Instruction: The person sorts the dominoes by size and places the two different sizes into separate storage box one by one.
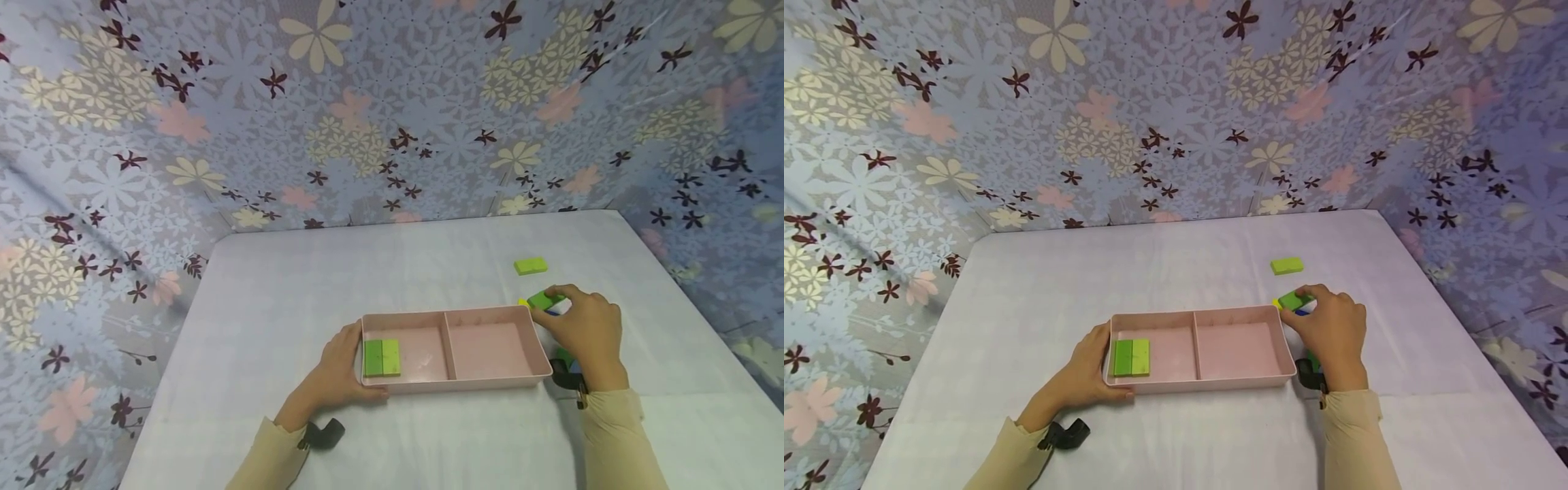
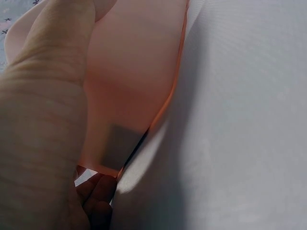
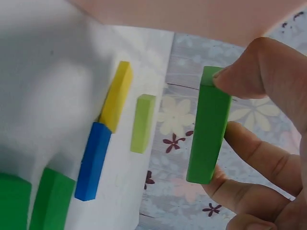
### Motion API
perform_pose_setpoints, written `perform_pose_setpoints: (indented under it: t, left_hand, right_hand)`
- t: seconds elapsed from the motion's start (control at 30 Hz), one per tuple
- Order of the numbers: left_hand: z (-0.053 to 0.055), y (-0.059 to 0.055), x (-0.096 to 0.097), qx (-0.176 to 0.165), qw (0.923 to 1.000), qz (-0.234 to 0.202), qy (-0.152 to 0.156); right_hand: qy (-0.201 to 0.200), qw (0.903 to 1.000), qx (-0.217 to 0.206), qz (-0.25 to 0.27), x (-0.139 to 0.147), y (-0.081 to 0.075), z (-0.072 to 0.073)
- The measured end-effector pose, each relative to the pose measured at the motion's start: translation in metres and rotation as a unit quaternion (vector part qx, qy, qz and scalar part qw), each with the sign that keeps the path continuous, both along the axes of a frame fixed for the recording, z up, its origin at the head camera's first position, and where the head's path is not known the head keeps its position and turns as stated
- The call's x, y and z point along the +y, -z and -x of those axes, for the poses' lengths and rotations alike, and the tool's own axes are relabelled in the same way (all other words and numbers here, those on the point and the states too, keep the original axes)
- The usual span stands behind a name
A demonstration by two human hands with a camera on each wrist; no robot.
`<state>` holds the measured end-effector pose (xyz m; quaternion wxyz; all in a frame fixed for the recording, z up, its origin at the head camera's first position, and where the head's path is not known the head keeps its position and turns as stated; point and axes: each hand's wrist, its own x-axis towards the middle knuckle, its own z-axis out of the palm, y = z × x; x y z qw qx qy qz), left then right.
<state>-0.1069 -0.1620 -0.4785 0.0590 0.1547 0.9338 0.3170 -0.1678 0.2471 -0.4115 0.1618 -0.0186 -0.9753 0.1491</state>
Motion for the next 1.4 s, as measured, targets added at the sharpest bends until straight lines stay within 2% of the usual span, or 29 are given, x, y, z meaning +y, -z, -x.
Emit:
perform_pose_setpoints:
  t: [0.27, 0.5, 0.73, 1.0, 1.4]
  left_hand:
    - [0.002, 0.000, 0.000, 0.013, 0.9999, 0.000, 0.006]
    - [0.001, -0.002, -0.001, -0.007, 1.0000, 0.002, 0.000]
    - [0.001, -0.003, -0.002, -0.008, 1.0000, 0.003, -0.003]
    - [0.001, -0.003, -0.001, -0.016, 0.9999, 0.003, -0.003]
    - [0.001, -0.001, 0.000, -0.008, 1.0000, 0.002, -0.003]
  right_hand:
    - [-0.003, 0.9999, 0.012, 0.007, -0.005, -0.008, -0.007]
    - [-0.013, 0.9994, 0.030, 0.013, -0.011, -0.010, -0.012]
    - [-0.012, 0.9986, 0.042, 0.029, -0.014, -0.014, -0.018]
    - [-0.013, 0.9994, 0.020, 0.024, -0.015, -0.016, -0.026]
    - [-0.050, 0.9975, 0.025, 0.043, -0.030, -0.019, -0.038]
